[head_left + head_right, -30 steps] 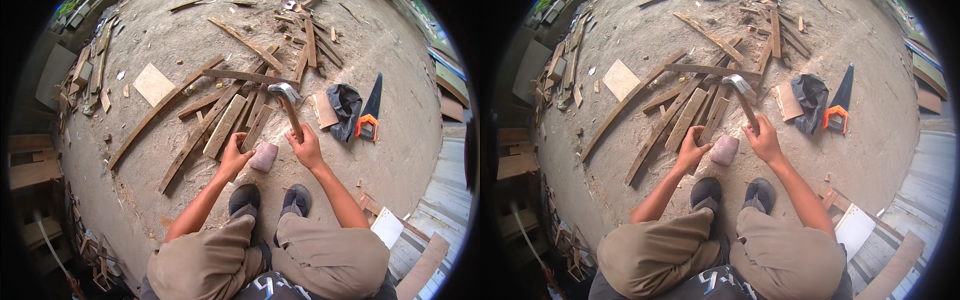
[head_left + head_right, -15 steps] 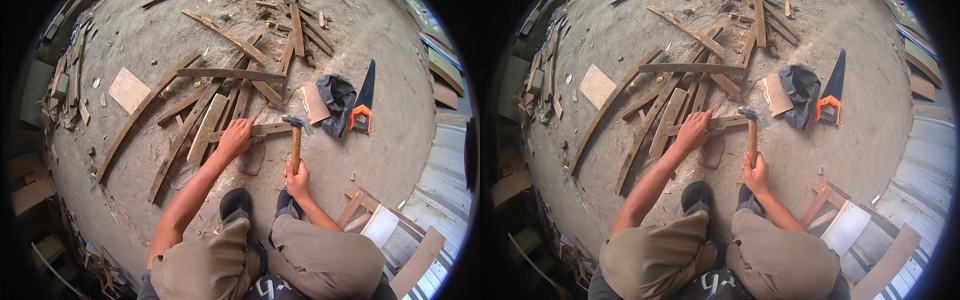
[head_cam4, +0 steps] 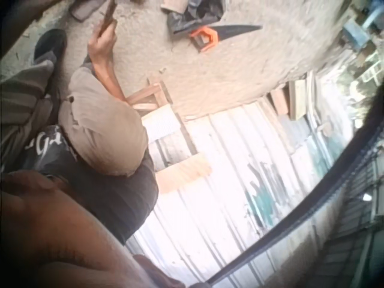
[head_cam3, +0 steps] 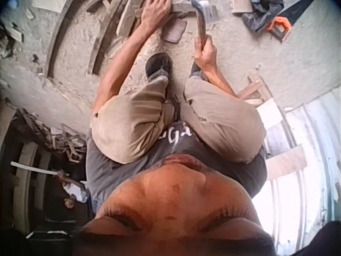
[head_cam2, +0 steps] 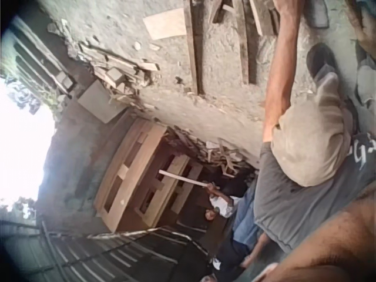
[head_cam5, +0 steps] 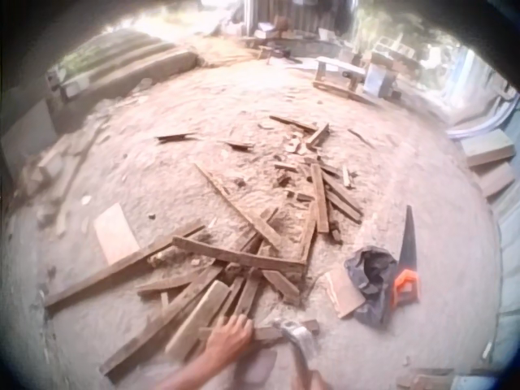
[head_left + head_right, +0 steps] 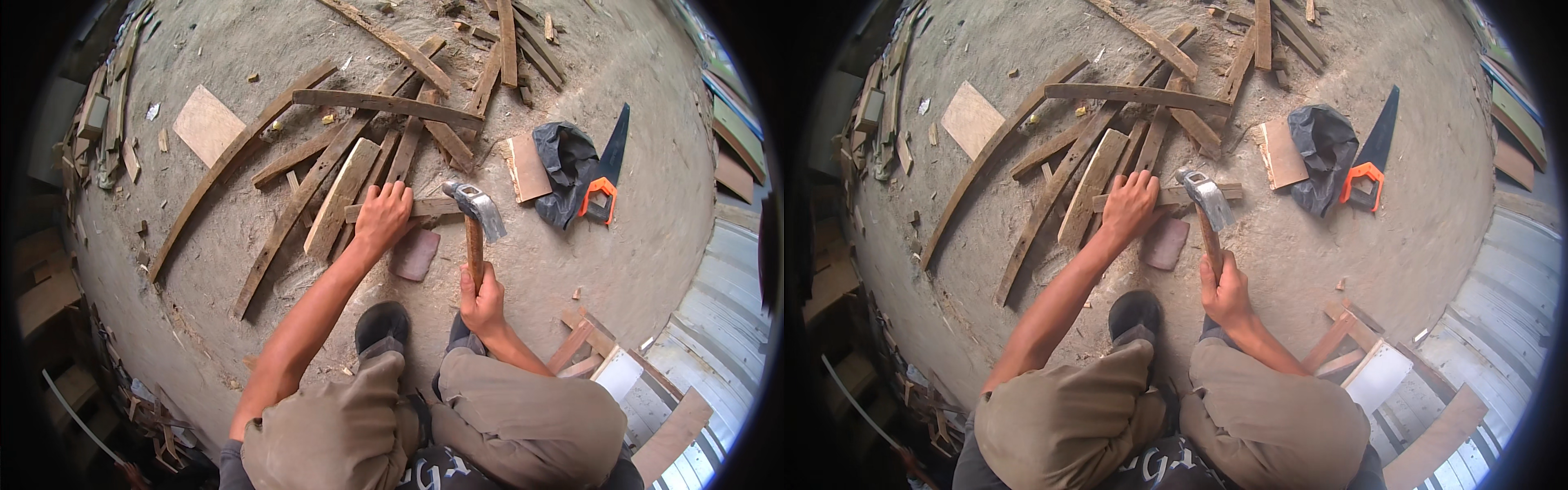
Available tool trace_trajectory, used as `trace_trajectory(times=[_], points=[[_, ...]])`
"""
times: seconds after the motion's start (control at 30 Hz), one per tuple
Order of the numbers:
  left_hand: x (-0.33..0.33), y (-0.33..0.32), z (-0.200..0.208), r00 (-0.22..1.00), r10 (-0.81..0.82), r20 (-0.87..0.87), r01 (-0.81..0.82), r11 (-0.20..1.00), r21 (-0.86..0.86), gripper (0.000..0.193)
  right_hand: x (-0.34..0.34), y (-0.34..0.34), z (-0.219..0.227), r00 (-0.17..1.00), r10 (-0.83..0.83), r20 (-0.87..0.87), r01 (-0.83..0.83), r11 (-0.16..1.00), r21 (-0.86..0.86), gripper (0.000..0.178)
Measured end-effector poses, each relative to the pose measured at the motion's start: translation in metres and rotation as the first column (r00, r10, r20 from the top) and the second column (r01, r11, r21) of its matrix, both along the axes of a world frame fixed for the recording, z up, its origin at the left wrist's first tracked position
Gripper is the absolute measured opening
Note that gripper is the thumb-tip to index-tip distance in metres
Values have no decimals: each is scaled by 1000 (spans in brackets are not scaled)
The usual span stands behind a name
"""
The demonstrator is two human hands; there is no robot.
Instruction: The person sits on the ground and uses a hammer to repeatedly strike and break small pieces of wood into smaller fragments. They handle the wood pieces one at a time, striking them against a small block on the ground.
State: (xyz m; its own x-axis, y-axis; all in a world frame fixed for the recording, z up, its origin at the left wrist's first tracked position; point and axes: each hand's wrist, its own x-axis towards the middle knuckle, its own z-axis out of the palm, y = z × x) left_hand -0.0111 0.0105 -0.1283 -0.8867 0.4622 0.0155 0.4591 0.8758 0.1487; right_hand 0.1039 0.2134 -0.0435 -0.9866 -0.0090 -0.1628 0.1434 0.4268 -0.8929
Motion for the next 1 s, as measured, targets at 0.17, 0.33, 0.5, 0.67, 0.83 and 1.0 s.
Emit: trace_trajectory(times=[0.17,0.33,0.5,0.67,0.83,1.0], points=[[-1,0,-2,999,12,35,-11,1000,-25,46,3,8,-13,968,117,222,-147,981,123,24],[3,0,-4,1000,-1,11,1,1000,-11,46,4,0,-2,993,17,115,-24,998,57,23],[3,-2,-14,998,-7,-55,2,996,-89,42,-1,7,-15,983,71,167,-93,988,126,24],[2,0,-2,1000,0,2,0,1000,-7,45,0,4,-13,983,22,183,-38,996,85,26],[1,3,1,1000,4,25,-4,1000,-18,48,6,11,-23,986,33,163,-52,993,110,26],[3,1,1,999,32,22,-33,999,39,53,-20,20,8,949,185,254,-221,967,122,25]])
